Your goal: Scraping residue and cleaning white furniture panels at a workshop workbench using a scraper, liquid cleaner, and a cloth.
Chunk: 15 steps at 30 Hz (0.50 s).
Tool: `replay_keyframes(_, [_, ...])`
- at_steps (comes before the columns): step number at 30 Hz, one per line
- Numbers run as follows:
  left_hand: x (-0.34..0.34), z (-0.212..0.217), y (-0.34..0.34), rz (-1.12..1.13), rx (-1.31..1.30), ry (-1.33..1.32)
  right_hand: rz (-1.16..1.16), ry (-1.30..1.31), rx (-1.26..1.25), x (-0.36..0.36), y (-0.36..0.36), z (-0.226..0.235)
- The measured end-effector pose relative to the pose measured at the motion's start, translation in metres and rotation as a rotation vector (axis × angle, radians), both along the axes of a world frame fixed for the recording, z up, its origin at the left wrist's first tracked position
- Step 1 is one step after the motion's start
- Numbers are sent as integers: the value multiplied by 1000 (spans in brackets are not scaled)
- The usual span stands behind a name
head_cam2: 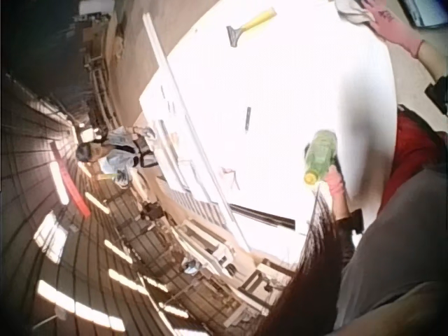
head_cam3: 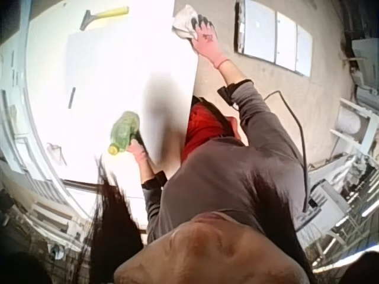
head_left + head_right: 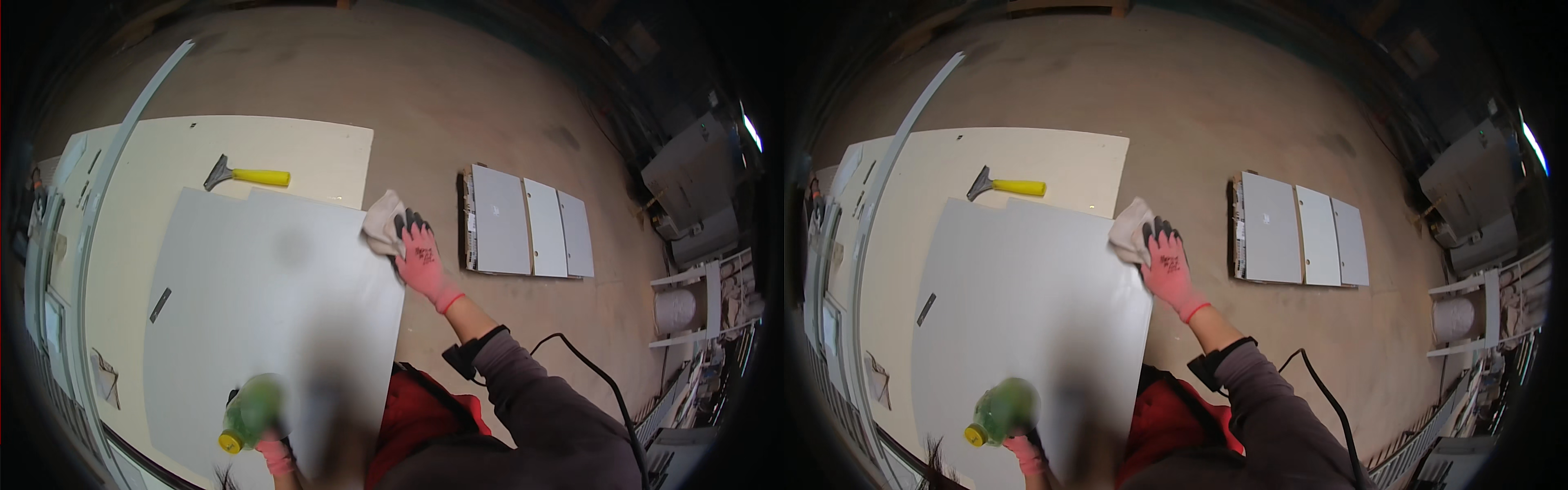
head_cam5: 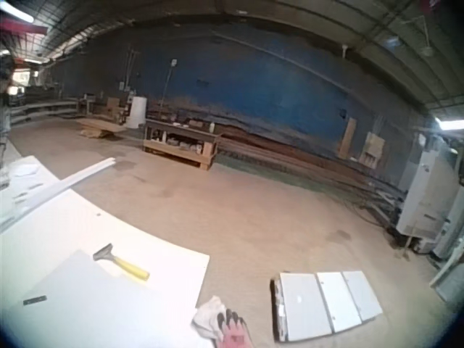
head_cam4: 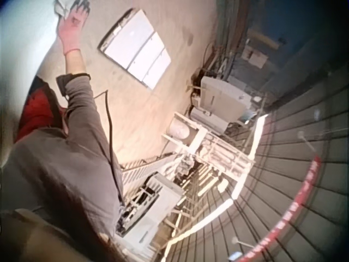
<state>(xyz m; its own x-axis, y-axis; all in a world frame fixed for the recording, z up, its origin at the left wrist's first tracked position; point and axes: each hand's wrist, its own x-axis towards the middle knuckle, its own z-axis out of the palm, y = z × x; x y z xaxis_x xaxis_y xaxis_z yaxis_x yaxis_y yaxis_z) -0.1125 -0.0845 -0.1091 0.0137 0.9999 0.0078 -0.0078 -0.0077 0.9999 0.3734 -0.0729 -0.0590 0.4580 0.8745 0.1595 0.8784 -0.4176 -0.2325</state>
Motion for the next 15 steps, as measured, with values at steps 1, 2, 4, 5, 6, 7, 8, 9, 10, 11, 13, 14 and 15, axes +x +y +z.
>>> replay_keyframes(1, [-1, -1, 0, 7, -24, 16, -18, 9, -25, 6, 11, 2])
replay_keyframes(2, [8, 11, 3, 26, -23, 20, -27, -1, -100, 2, 16, 8])
replay_keyframes(4, [46, 49, 12, 44, 3, 60, -19, -14, -169, -2, 24, 17])
replay_keyframes(5, [51, 55, 11, 64, 7, 64, -13, -28, -205, -6, 25, 17])
replay_keyframes(6, [54, 58, 10, 75, -50, -91, -7, -43, -243, -9, 30, 16])
replay_keyframes(7, [54, 60, 11, 83, -106, -247, 11, -40, -240, -14, 39, 19])
replay_keyframes(8, [49, 55, 11, 83, -88, -267, 76, -53, -218, -20, 49, 21])
replay_keyframes(9, [45, 54, 11, 100, -84, -262, 141, -64, -196, -28, 60, 23])
replay_keyframes(10, [43, 52, 8, 109, -80, -261, 176, -47, -203, -33, 76, 28])
replay_keyframes(11, [49, 55, 13, 121, -76, -256, 188, -47, -203, -40, 92, 27])
replay_keyframes(13, [51, 56, 12, 143, -67, -246, 259, -49, -154, -54, 125, 22])
replay_keyframes(14, [53, 58, 13, 153, -63, -239, 270, -45, -154, -62, 142, 23])
replay_keyframes(15, [53, 58, 10, 161, -60, -232, 302, -35, -129, -70, 158, 24])
